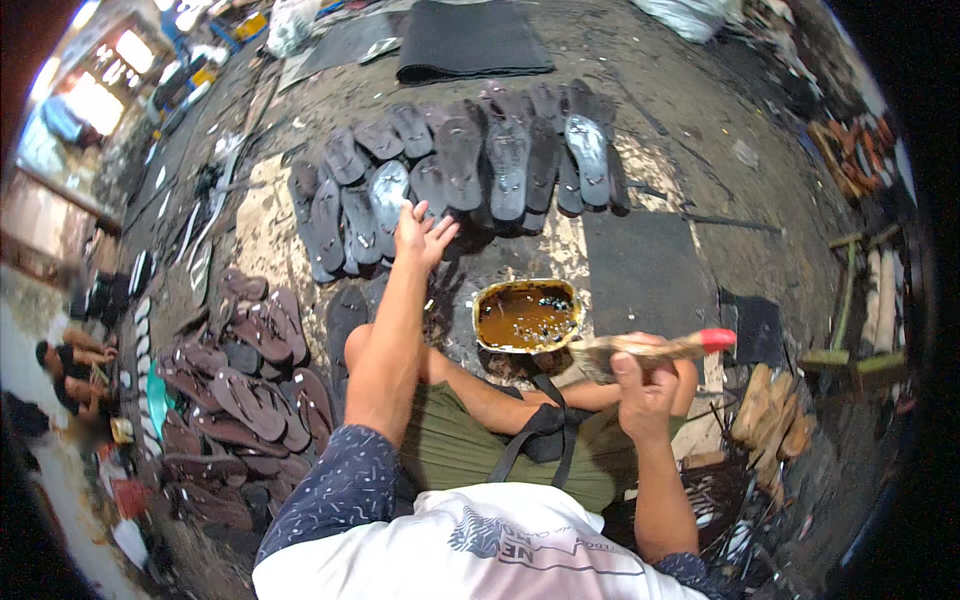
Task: The person sits on the floor and repeatedly picks up black flip-flops, applies a brown adhesive from a container using a brush, and places them back in a pile. The person handles the sandals one at a time and continues the process for the duration of the clip.
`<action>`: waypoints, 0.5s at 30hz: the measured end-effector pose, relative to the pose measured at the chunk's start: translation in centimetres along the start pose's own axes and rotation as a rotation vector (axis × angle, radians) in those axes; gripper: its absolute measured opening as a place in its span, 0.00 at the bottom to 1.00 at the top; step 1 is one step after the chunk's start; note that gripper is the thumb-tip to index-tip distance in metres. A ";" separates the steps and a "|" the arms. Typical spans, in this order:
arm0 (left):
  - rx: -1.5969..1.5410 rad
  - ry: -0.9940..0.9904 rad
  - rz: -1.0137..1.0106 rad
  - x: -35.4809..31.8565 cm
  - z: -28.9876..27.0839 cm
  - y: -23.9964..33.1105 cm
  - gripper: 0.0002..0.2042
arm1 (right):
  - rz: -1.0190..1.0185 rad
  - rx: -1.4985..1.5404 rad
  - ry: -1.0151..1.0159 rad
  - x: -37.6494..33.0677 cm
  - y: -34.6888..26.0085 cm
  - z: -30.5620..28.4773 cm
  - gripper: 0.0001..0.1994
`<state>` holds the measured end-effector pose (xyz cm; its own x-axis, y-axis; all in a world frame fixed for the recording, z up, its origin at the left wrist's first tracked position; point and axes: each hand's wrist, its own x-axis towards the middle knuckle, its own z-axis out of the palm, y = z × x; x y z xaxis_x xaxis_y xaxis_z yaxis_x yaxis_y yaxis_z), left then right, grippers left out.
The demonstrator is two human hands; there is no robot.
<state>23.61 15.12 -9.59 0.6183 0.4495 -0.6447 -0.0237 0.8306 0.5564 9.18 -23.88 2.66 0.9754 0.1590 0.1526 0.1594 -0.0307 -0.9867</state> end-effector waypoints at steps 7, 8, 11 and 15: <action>1.454 0.263 0.660 -7.3 -28.1 11.6 0.36 | 0.076 -0.027 0.258 1.8 5.5 -4.2 0.18; 1.749 0.324 0.459 -8.3 -30.8 10.9 0.38 | 0.103 -0.055 0.268 2.6 5.7 -4.0 0.18; 2.071 0.386 0.263 -9.8 -31.6 8.5 0.37 | 0.059 -0.035 0.130 5.5 6.1 -0.2 0.19; 1.501 0.345 0.658 -12.1 -32.7 10.9 0.27 | 0.102 -0.323 -0.275 8.6 7.1 4.4 0.17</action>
<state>-9.85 29.49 -12.86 0.6145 0.7851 -0.0776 0.6562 -0.4540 0.6028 18.00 -18.36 -3.33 0.9188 0.3947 -0.0085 0.1463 -0.3604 -0.9213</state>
